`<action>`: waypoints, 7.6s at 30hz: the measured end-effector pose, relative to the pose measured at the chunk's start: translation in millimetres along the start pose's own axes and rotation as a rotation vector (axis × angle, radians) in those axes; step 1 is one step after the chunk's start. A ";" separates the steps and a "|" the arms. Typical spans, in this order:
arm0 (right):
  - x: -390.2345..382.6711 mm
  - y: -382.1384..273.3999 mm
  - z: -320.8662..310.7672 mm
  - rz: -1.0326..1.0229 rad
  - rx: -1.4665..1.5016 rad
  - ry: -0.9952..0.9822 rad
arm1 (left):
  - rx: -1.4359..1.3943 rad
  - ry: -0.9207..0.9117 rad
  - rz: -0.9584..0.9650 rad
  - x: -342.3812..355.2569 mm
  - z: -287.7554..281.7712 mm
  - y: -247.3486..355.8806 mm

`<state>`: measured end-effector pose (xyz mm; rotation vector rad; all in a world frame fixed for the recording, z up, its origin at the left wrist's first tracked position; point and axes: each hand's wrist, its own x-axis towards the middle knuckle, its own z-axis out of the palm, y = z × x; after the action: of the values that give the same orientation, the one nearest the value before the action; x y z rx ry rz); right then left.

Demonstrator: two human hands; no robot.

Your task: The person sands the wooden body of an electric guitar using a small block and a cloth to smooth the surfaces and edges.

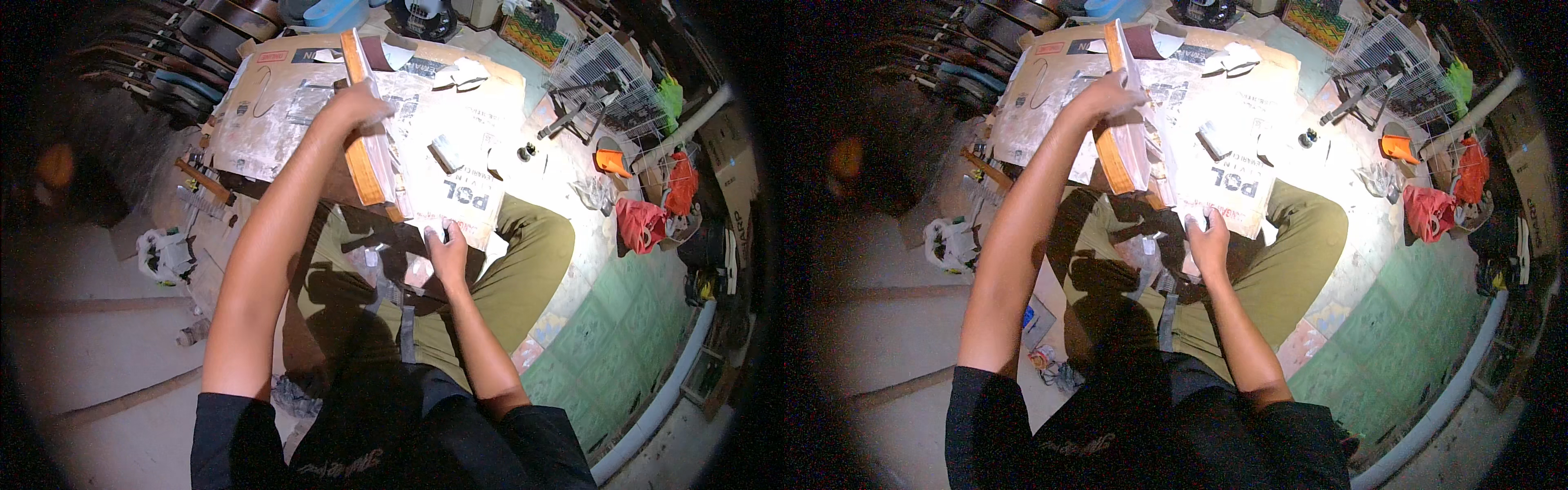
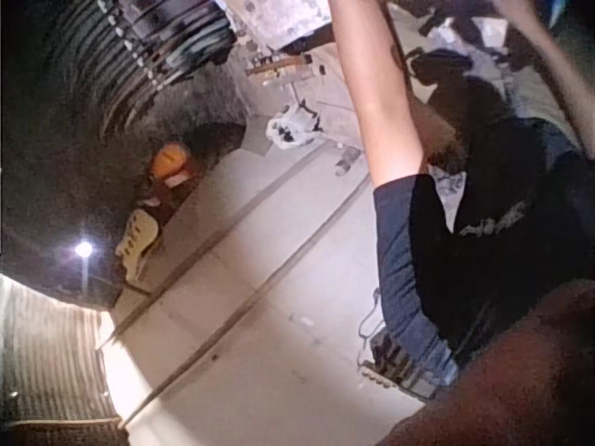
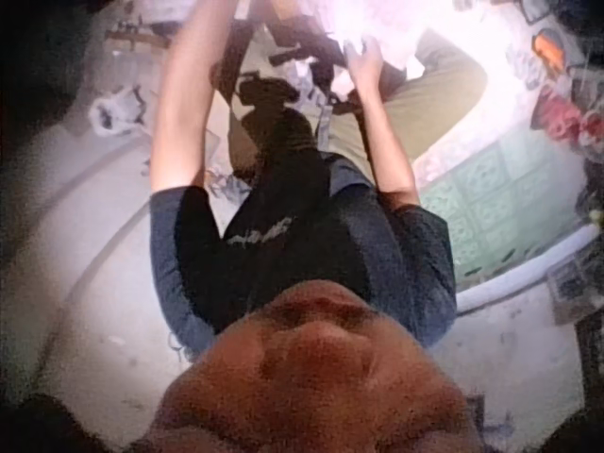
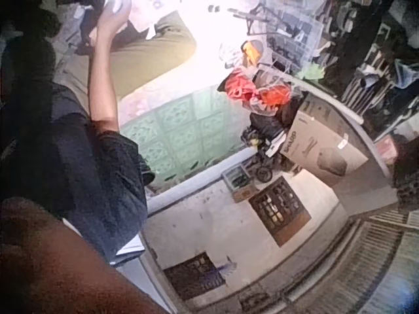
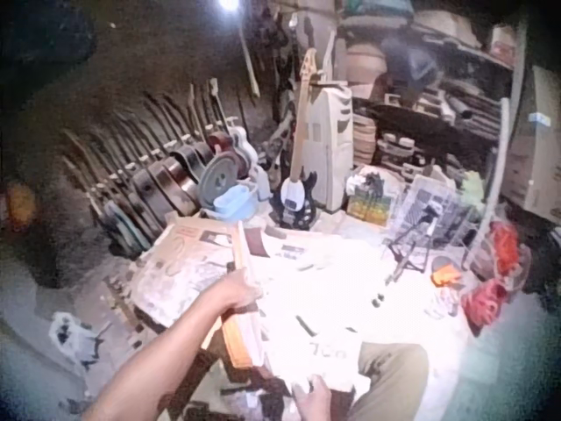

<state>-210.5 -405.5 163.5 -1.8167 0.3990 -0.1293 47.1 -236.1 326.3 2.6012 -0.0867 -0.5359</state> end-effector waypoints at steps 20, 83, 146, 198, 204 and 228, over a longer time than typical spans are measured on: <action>10.7 -25.7 43.4 -0.288 -0.238 0.028 | -0.233 0.225 -0.056 -57.5 19.5 -1.3; 40.6 -32.1 53.0 -0.235 -0.203 0.013 | -0.205 0.277 0.032 -46.0 25.1 14.1; 29.8 -23.8 56.0 -0.036 -0.035 0.056 | -0.433 0.264 0.042 -23.8 35.2 -9.7; -5.1 -36.3 9.8 -0.396 -0.679 -0.354 | -0.566 0.259 0.067 -31.3 36.4 -19.0; 1.2 -25.4 12.6 -0.465 -0.748 -0.285 | -0.586 0.295 0.117 -22.7 42.6 -26.0; 5.0 4.9 -17.4 -0.034 -0.220 -0.188 | -0.384 0.603 0.164 -78.1 66.0 -70.8</action>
<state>-211.9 -424.2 163.2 -2.0329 0.2568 0.0652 -52.8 -190.8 267.7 2.2413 0.0038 0.2764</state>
